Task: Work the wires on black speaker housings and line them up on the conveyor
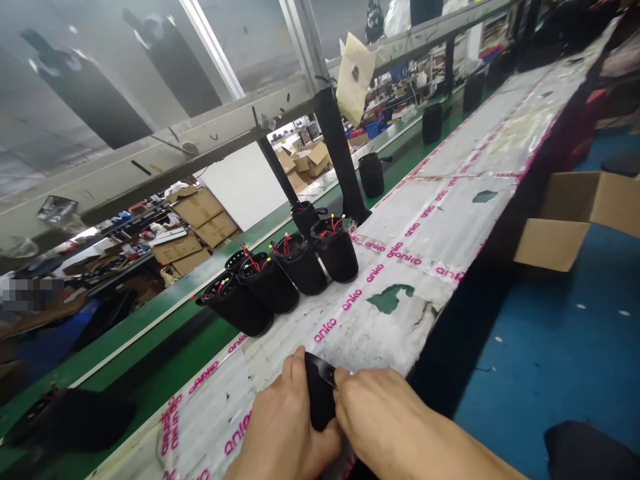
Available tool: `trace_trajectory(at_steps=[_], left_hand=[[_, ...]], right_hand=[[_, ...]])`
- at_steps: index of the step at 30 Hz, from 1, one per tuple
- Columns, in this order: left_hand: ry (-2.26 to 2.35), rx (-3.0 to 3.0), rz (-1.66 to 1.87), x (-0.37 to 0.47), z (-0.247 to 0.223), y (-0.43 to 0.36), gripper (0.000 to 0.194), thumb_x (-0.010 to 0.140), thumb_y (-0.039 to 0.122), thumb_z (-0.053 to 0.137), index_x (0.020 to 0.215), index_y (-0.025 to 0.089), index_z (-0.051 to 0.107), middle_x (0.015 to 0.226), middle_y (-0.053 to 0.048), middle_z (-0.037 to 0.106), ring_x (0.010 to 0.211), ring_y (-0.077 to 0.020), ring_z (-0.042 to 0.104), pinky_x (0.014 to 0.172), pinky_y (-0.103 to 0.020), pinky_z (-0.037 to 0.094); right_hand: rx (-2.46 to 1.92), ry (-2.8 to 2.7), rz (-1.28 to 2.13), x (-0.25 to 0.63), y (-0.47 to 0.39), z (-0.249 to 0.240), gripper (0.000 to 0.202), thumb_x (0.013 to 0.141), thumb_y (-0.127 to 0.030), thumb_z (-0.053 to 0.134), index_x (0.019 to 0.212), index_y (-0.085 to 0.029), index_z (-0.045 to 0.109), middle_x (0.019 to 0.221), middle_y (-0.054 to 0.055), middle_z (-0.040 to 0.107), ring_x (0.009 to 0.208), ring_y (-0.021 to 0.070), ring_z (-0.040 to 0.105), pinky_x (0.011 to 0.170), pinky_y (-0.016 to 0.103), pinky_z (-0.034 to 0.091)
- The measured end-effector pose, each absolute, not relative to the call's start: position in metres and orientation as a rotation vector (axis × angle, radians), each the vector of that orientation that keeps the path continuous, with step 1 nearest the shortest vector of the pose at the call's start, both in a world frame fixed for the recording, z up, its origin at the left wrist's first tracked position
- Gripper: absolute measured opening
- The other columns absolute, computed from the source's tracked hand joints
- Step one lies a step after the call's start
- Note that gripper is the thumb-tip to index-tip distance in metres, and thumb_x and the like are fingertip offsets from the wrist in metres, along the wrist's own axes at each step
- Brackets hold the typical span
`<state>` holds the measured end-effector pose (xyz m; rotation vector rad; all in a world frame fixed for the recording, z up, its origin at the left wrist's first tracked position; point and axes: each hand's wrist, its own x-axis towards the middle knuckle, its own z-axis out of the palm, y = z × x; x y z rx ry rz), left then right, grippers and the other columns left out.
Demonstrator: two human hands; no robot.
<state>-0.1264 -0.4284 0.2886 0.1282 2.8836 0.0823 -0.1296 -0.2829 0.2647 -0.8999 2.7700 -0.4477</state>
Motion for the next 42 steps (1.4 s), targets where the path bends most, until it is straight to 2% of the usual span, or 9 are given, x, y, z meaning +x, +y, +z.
trace_trajectory(at_steps=[4, 8, 14, 18, 23, 27, 33, 40, 42], left_hand=[[2.887, 0.113, 0.079, -0.124, 0.29, -0.427, 0.076, 0.075, 0.034, 0.049, 0.143, 0.005, 0.029, 0.125, -0.023, 0.062, 0.105, -0.0357, 0.067, 0.084, -0.041, 0.051], [2.899, 0.088, 0.135, -0.121, 0.295, -0.427, 0.078, 0.074, 0.033, 0.052, 0.144, 0.008, 0.029, 0.129, -0.022, 0.061, 0.108, -0.0358, 0.066, 0.089, -0.043, 0.05], [2.716, 0.106, 0.695, -0.132, 0.302, -0.457, 0.087, 0.065, 0.028, 0.067, 0.145, 0.017, 0.034, 0.147, -0.01, 0.049, 0.131, -0.0259, 0.049, 0.113, -0.039, 0.035], [2.7, 0.033, 0.946, -0.14, 0.293, -0.48, 0.079, 0.072, 0.033, 0.066, 0.144, 0.017, 0.036, 0.144, -0.011, 0.052, 0.13, -0.0258, 0.049, 0.115, -0.044, 0.033], [2.944, -0.031, 1.187, -0.133, 0.285, -0.494, 0.095, 0.068, 0.042, 0.07, 0.148, 0.017, 0.026, 0.149, -0.014, 0.044, 0.139, -0.031, 0.038, 0.118, -0.05, 0.025], [3.11, -0.133, 1.337, -0.121, 0.279, -0.494, 0.101, 0.058, 0.036, 0.076, 0.146, 0.021, 0.029, 0.143, -0.012, 0.048, 0.133, -0.034, 0.046, 0.114, -0.051, 0.032], [3.288, -0.275, 1.307, -0.104, 0.272, -0.494, 0.092, 0.059, 0.032, 0.073, 0.141, 0.019, 0.033, 0.139, -0.016, 0.048, 0.127, -0.0359, 0.05, 0.108, -0.055, 0.038], [3.162, -0.287, 1.601, -0.097, 0.276, -0.48, 0.09, 0.055, 0.034, 0.072, 0.136, 0.021, 0.036, 0.112, -0.01, 0.066, 0.092, -0.0293, 0.067, 0.088, -0.049, 0.052], [3.123, -0.262, 1.605, -0.095, 0.28, -0.48, 0.091, 0.055, 0.032, 0.071, 0.138, 0.021, 0.035, 0.117, -0.011, 0.065, 0.1, -0.0302, 0.066, 0.095, -0.051, 0.048]], right_hand=[[-0.955, 2.756, -0.432, -0.129, -0.279, 0.279, 0.018, 0.072, -0.008, 0.065, 0.087, -0.014, 0.072, 0.088, 0.01, 0.07, 0.075, 0.03, 0.069, 0.063, 0.036, 0.05], [-0.985, 2.866, -0.46, -0.123, -0.28, 0.265, 0.017, 0.085, -0.013, 0.056, 0.093, -0.015, 0.071, 0.09, 0.009, 0.072, 0.072, 0.0269, 0.069, 0.058, 0.032, 0.046], [-0.785, 2.98, -0.888, -0.121, -0.287, 0.222, 0.023, 0.096, -0.018, 0.039, 0.097, -0.017, 0.062, 0.076, 0.005, 0.071, 0.068, 0.0248, 0.07, 0.058, 0.032, 0.04], [-0.84, 2.994, -1.203, -0.122, -0.281, 0.225, 0.024, 0.1, -0.022, 0.031, 0.096, -0.02, 0.054, 0.078, 0.002, 0.069, 0.068, 0.0213, 0.069, 0.06, 0.031, 0.039], [-0.881, 3.161, -1.018, -0.122, -0.289, 0.23, 0.014, 0.096, -0.019, 0.035, 0.095, -0.022, 0.049, 0.064, -0.002, 0.065, 0.052, 0.0226, 0.066, 0.049, 0.033, 0.029], [-1.073, 3.293, -0.926, -0.121, -0.312, 0.229, 0.013, 0.089, -0.016, 0.043, 0.1, -0.022, 0.044, 0.061, -0.004, 0.063, 0.045, 0.0218, 0.063, 0.043, 0.034, 0.021], [-1.246, 3.35, -0.755, -0.118, -0.331, 0.243, 0.015, 0.085, -0.013, 0.047, 0.094, -0.023, 0.04, 0.062, -0.003, 0.063, 0.041, 0.0224, 0.061, 0.042, 0.036, 0.011], [-1.289, 3.212, -0.735, -0.118, -0.334, 0.245, 0.014, 0.088, -0.012, 0.041, 0.094, -0.025, 0.04, 0.066, -0.002, 0.063, 0.047, 0.0241, 0.063, 0.045, 0.035, 0.013], [-1.263, 3.209, -0.773, -0.118, -0.335, 0.244, 0.014, 0.089, -0.012, 0.039, 0.096, -0.025, 0.041, 0.068, -0.002, 0.065, 0.049, 0.0239, 0.064, 0.045, 0.035, 0.013]])
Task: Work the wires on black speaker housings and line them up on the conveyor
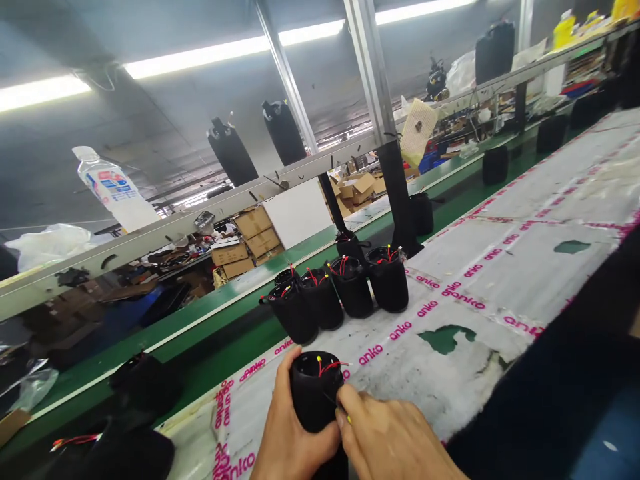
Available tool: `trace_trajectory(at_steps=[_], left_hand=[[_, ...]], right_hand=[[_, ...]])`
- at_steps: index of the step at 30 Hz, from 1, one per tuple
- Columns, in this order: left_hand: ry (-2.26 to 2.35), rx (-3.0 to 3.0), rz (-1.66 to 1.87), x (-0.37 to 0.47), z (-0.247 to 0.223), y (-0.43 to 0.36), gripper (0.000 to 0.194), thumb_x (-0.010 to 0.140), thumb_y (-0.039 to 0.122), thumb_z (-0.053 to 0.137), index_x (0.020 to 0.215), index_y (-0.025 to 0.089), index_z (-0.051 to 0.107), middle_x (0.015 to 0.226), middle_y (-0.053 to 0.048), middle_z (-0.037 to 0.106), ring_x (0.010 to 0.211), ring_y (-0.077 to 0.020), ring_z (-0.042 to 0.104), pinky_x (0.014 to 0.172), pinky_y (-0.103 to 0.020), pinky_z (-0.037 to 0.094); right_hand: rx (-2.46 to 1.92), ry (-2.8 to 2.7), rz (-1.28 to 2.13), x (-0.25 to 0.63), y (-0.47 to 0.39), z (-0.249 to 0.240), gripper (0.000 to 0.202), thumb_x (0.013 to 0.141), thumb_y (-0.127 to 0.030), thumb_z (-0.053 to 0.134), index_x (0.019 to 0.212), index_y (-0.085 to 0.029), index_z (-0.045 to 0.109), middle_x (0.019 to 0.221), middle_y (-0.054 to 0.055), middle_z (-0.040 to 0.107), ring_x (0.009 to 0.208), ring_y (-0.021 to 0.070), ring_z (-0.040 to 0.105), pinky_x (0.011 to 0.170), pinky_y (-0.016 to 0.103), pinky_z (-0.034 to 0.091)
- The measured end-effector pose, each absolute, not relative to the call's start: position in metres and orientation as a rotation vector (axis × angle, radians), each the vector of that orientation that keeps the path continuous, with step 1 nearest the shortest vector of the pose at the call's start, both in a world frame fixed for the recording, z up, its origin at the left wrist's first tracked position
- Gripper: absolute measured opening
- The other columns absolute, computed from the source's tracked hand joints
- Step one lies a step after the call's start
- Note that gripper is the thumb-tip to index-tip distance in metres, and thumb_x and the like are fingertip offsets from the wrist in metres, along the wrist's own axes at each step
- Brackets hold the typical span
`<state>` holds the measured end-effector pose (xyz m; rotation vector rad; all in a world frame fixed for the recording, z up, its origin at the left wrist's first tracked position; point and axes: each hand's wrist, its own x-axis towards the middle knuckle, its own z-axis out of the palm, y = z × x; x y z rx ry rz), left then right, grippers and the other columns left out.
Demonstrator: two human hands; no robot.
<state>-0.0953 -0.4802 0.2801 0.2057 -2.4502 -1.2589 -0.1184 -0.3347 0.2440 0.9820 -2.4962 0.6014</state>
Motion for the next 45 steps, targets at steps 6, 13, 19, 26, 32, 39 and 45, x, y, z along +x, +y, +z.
trace_trajectory(at_steps=[6, 13, 19, 26, 32, 39, 45], left_hand=[[-2.439, 0.18, -1.472, -0.093, 0.285, -0.494, 0.097, 0.056, 0.036, 0.073, 0.144, 0.023, 0.036, 0.132, -0.009, 0.06, 0.126, -0.0336, 0.052, 0.113, -0.052, 0.032], [-2.458, 0.173, -1.416, -0.095, 0.289, -0.486, 0.081, 0.051, 0.034, 0.073, 0.127, 0.019, 0.047, 0.116, -0.008, 0.066, 0.104, -0.0312, 0.063, 0.098, -0.049, 0.045], [-2.379, 0.212, -1.306, -0.09, 0.286, -0.472, 0.076, 0.054, 0.032, 0.068, 0.126, 0.021, 0.046, 0.117, -0.008, 0.065, 0.109, -0.0305, 0.061, 0.098, -0.047, 0.046], [-2.306, 0.234, -1.231, -0.085, 0.27, -0.474, 0.08, 0.057, 0.036, 0.073, 0.129, 0.022, 0.043, 0.114, -0.008, 0.065, 0.103, -0.0306, 0.064, 0.098, -0.049, 0.046], [-2.322, 0.179, -1.164, -0.089, 0.268, -0.477, 0.08, 0.055, 0.037, 0.076, 0.128, 0.021, 0.046, 0.118, -0.009, 0.063, 0.109, -0.0333, 0.062, 0.102, -0.053, 0.043], [-2.289, 0.19, -1.242, -0.093, 0.276, -0.478, 0.079, 0.053, 0.038, 0.075, 0.126, 0.022, 0.05, 0.116, -0.008, 0.066, 0.108, -0.0323, 0.063, 0.1, -0.05, 0.047], [-2.285, 0.28, -1.462, -0.092, 0.282, -0.496, 0.085, 0.054, 0.052, 0.076, 0.129, 0.023, 0.048, 0.11, -0.007, 0.07, 0.095, -0.0307, 0.067, 0.086, -0.044, 0.053]], right_hand=[[0.946, -2.611, 0.672, -0.116, -0.332, 0.252, 0.015, 0.089, -0.012, 0.039, 0.093, -0.024, 0.046, 0.065, -0.001, 0.067, 0.051, 0.0251, 0.067, 0.044, 0.035, 0.014], [0.922, -2.818, 0.708, -0.112, -0.328, 0.27, 0.017, 0.09, -0.01, 0.041, 0.094, -0.02, 0.054, 0.066, 0.002, 0.07, 0.06, 0.0276, 0.071, 0.045, 0.035, 0.014], [0.903, -2.994, 0.648, -0.11, -0.328, 0.28, 0.021, 0.089, -0.008, 0.044, 0.102, -0.017, 0.057, 0.073, 0.006, 0.073, 0.067, 0.0305, 0.072, 0.045, 0.035, 0.013], [0.835, -2.971, 0.636, -0.101, -0.334, 0.279, 0.021, 0.085, -0.007, 0.046, 0.1, -0.017, 0.058, 0.068, 0.005, 0.072, 0.058, 0.0299, 0.07, 0.041, 0.035, 0.01], [0.795, -3.027, 0.583, -0.099, -0.336, 0.29, 0.023, 0.084, -0.004, 0.05, 0.101, -0.016, 0.058, 0.071, 0.005, 0.073, 0.062, 0.0292, 0.071, 0.042, 0.033, 0.018], [0.756, -2.88, 0.619, -0.1, -0.343, 0.282, 0.023, 0.078, -0.003, 0.052, 0.094, -0.018, 0.055, 0.065, 0.003, 0.07, 0.056, 0.0274, 0.07, 0.041, 0.034, 0.016], [0.709, -2.471, 0.645, -0.097, -0.332, 0.251, 0.011, 0.091, -0.014, 0.04, 0.092, -0.024, 0.043, 0.058, -0.003, 0.063, 0.042, 0.0212, 0.063, 0.04, 0.035, 0.018]])
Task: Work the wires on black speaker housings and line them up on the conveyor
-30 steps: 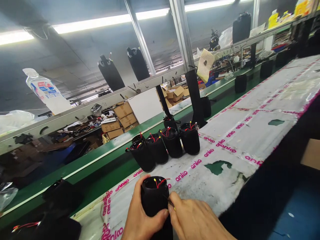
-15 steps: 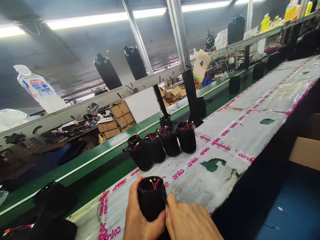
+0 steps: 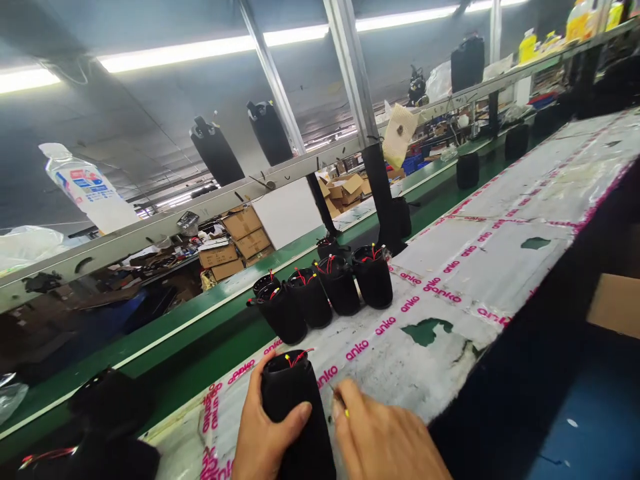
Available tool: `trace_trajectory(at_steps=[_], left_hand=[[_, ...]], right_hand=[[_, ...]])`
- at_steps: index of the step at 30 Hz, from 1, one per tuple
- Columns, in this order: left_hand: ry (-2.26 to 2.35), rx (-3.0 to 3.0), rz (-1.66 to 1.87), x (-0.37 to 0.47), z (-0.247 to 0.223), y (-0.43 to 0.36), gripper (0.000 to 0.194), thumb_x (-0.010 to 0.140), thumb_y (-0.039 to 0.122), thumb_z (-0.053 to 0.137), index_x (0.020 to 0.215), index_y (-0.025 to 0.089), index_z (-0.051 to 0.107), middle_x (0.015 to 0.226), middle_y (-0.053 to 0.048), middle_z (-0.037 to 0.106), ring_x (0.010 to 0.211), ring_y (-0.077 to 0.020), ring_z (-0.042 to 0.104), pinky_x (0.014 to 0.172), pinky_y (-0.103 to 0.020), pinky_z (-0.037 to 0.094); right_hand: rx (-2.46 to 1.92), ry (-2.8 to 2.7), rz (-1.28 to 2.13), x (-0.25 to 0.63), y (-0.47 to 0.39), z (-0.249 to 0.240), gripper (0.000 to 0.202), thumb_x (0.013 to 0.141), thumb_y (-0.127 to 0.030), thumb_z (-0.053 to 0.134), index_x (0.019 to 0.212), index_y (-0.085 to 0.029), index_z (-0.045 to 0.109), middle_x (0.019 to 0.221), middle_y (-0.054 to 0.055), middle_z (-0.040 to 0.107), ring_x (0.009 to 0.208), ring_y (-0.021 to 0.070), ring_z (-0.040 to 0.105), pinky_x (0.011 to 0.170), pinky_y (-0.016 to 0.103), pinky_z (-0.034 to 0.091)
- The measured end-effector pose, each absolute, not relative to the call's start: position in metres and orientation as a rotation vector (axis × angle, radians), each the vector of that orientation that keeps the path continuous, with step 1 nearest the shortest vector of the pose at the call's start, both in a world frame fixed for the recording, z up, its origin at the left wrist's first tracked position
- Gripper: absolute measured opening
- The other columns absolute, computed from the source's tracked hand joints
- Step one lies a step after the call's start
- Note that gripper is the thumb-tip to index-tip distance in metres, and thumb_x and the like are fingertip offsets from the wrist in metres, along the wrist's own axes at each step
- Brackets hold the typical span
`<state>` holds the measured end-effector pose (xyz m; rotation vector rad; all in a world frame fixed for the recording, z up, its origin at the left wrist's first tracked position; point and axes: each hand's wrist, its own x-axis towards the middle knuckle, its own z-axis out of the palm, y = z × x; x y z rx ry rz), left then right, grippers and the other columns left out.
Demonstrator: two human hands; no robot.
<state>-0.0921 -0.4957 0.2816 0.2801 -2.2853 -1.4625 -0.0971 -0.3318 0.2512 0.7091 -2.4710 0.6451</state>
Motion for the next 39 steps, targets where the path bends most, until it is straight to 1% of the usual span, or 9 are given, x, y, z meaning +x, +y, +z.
trace_trajectory(at_steps=[3, 6, 10, 16, 25, 28, 32, 36, 39], left_hand=[[-2.282, 0.297, -1.521, -0.092, 0.281, -0.503, 0.091, 0.052, 0.057, 0.076, 0.131, 0.023, 0.046, 0.111, -0.007, 0.07, 0.099, -0.0315, 0.066, 0.084, -0.041, 0.053], [-2.317, 0.273, -1.476, -0.093, 0.28, -0.504, 0.089, 0.053, 0.054, 0.077, 0.131, 0.024, 0.046, 0.114, -0.007, 0.069, 0.106, -0.0321, 0.064, 0.089, -0.042, 0.051], [-2.323, 0.217, -1.467, -0.094, 0.277, -0.504, 0.087, 0.053, 0.053, 0.078, 0.129, 0.023, 0.047, 0.114, -0.006, 0.069, 0.105, -0.0311, 0.064, 0.094, -0.043, 0.05], [-2.311, 0.231, -1.441, -0.093, 0.278, -0.502, 0.085, 0.053, 0.05, 0.079, 0.128, 0.023, 0.049, 0.117, -0.006, 0.067, 0.109, -0.0305, 0.063, 0.098, -0.043, 0.047], [-2.328, 0.218, -1.368, -0.091, 0.274, -0.499, 0.086, 0.054, 0.051, 0.077, 0.13, 0.023, 0.046, 0.117, -0.007, 0.066, 0.107, -0.0312, 0.063, 0.098, -0.046, 0.046], [-2.322, 0.254, -1.292, -0.09, 0.271, -0.499, 0.083, 0.054, 0.045, 0.075, 0.129, 0.025, 0.048, 0.117, -0.006, 0.066, 0.107, -0.0314, 0.063, 0.101, -0.048, 0.045], [-2.305, 0.29, -1.239, -0.09, 0.267, -0.499, 0.079, 0.053, 0.037, 0.072, 0.128, 0.026, 0.049, 0.117, -0.004, 0.066, 0.109, -0.0316, 0.062, 0.103, -0.05, 0.044], [-2.29, 0.28, -1.225, -0.09, 0.266, -0.499, 0.079, 0.053, 0.039, 0.073, 0.127, 0.027, 0.05, 0.117, -0.004, 0.067, 0.109, -0.0316, 0.062, 0.103, -0.05, 0.045], [-2.284, 0.261, -1.243, -0.089, 0.267, -0.5, 0.082, 0.053, 0.046, 0.075, 0.128, 0.026, 0.049, 0.117, -0.004, 0.067, 0.11, -0.0315, 0.062, 0.101, -0.047, 0.047]], right_hand=[[0.763, -2.471, 0.555, -0.1, -0.334, 0.242, 0.013, 0.089, -0.012, 0.042, 0.09, -0.025, 0.04, 0.055, -0.005, 0.061, 0.04, 0.0206, 0.061, 0.041, 0.035, 0.015], [0.772, -2.494, 0.492, -0.103, -0.344, 0.242, 0.015, 0.086, -0.014, 0.048, 0.09, -0.025, 0.039, 0.059, -0.004, 0.062, 0.043, 0.0208, 0.062, 0.043, 0.035, 0.015], [0.807, -2.546, 0.5, -0.108, -0.352, 0.252, 0.018, 0.082, -0.013, 0.052, 0.091, -0.024, 0.041, 0.065, -0.002, 0.064, 0.049, 0.0214, 0.065, 0.045, 0.035, 0.017], [0.837, -2.638, 0.558, -0.11, -0.352, 0.259, 0.014, 0.084, -0.012, 0.051, 0.091, -0.023, 0.047, 0.069, 0.0, 0.067, 0.053, 0.0235, 0.067, 0.045, 0.034, 0.016], [0.784, -2.668, 0.516, -0.106, -0.352, 0.264, 0.017, 0.08, -0.009, 0.054, 0.09, -0.022, 0.051, 0.064, 0.001, 0.066, 0.048, 0.0235, 0.066, 0.041, 0.03, 0.022], [0.82, -2.66, 0.506, -0.106, -0.354, 0.263, 0.022, 0.078, -0.005, 0.053, 0.093, -0.02, 0.054, 0.064, 0.002, 0.066, 0.046, 0.0238, 0.065, 0.038, 0.029, 0.025], [0.798, -2.712, 0.469, -0.104, -0.356, 0.268, 0.026, 0.074, -0.002, 0.054, 0.094, -0.018, 0.057, 0.064, 0.004, 0.067, 0.049, 0.0255, 0.067, 0.039, 0.028, 0.033], [0.824, -2.83, 0.445, -0.104, -0.357, 0.281, 0.026, 0.075, -0.003, 0.053, 0.097, -0.017, 0.058, 0.068, 0.006, 0.068, 0.053, 0.0259, 0.069, 0.041, 0.028, 0.037], [0.875, -2.857, 0.468, -0.105, -0.358, 0.28, 0.022, 0.077, -0.006, 0.053, 0.096, -0.018, 0.057, 0.069, 0.006, 0.069, 0.056, 0.0272, 0.069, 0.042, 0.029, 0.037]])
